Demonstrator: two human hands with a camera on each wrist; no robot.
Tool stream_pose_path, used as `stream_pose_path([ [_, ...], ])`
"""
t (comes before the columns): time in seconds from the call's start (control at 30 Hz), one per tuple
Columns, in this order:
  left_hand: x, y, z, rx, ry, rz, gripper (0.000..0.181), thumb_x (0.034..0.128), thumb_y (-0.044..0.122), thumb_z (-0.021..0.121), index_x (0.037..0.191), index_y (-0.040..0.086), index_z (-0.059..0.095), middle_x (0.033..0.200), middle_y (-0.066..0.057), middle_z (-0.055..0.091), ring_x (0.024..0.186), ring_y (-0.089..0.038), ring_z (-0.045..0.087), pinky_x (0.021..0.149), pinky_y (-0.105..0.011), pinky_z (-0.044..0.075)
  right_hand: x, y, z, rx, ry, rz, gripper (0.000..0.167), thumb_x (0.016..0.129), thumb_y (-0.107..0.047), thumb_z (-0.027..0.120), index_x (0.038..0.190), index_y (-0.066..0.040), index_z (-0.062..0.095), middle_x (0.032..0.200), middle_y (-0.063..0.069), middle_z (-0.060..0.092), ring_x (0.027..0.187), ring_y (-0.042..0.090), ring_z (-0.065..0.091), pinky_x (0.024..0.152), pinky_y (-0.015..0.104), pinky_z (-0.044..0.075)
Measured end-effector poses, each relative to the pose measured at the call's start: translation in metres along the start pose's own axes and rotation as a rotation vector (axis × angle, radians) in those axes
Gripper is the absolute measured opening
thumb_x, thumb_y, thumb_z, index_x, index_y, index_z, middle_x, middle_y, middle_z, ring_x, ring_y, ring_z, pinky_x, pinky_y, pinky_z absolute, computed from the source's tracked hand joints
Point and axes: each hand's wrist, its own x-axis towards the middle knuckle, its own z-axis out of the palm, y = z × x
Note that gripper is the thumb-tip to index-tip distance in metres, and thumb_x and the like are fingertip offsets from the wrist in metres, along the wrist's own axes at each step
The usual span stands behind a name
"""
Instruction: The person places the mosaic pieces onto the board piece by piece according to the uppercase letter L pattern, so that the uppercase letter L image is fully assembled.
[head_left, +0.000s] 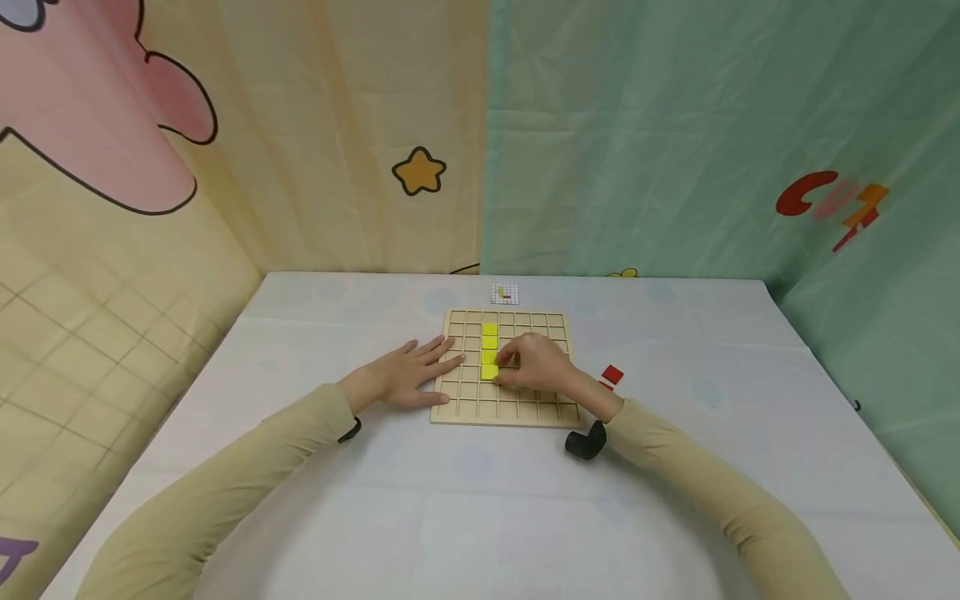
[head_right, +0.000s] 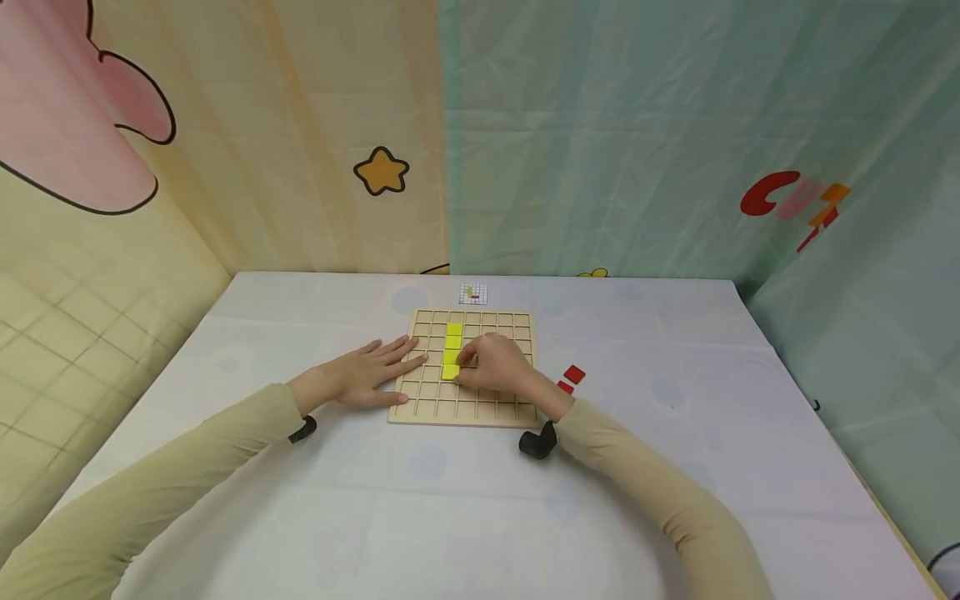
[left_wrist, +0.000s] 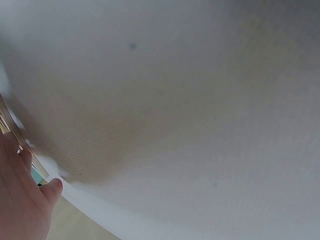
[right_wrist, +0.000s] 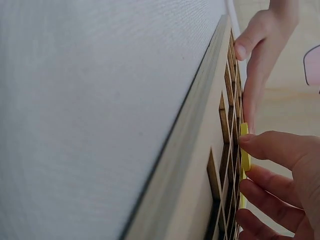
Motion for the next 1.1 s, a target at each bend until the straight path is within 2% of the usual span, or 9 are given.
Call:
stream_pose_path([
  [0.23, -0.002, 0.001, -0.001, -0.016, 0.017, 0.009, 0.074, 0.0968, 0.06, 0.036, 0.156, 0.023, 0.012, 0.163, -0.011, 0.001, 0.151, -0.03, 0.002, 0.117, -0.06, 0.013, 0.001, -0.002, 0.0, 0.003, -0.013, 0.023, 0.025, 0.076, -0.034, 0.08, 0.091, -0.015, 0.077, 0.084, -0.006, 0.073, 0.073, 0.006, 0.057, 0.064, 0.021, 0.047],
  [0.67, 0.0, 0.001, 0.0, -0.012, 0.011, -0.004, 0.074, 0.0964, 0.062, 0.034, 0.156, 0.025, 0.009, 0.163, -0.007, -0.003, 0.151, -0.027, -0.001, 0.118, -0.058, 0.011, 0.0, -0.003, -0.001, 0.015, -0.016, 0.02, 0.025, 0.075, -0.034, 0.081, 0.091, -0.015, 0.078, 0.085, -0.006, 0.073, 0.071, 0.006, 0.055, 0.063, 0.021, 0.045],
  [0.9, 0.001, -0.001, 0.0, 0.0, 0.008, -0.002, 0.074, 0.0967, 0.062, 0.033, 0.156, 0.025, 0.009, 0.163, -0.008, -0.003, 0.151, -0.027, 0.0, 0.118, -0.057, 0.011, -0.003, 0.001, -0.007, 0.046, -0.018, 0.039, 0.027, 0.076, -0.034, 0.081, 0.093, -0.015, 0.077, 0.09, -0.005, 0.074, 0.078, 0.008, 0.059, 0.069, 0.023, 0.049],
  [1.1, 0.002, -0.001, 0.001, 0.006, 0.007, 0.0, 0.074, 0.0964, 0.063, 0.033, 0.156, 0.026, 0.008, 0.163, -0.007, -0.003, 0.151, -0.027, -0.001, 0.118, -0.057, 0.012, -0.01, 0.01, -0.021, 0.036, 0.014, 0.006, 0.024, 0.078, -0.03, 0.079, 0.096, -0.013, 0.076, 0.092, -0.003, 0.074, 0.085, 0.014, 0.063, 0.075, 0.029, 0.052],
])
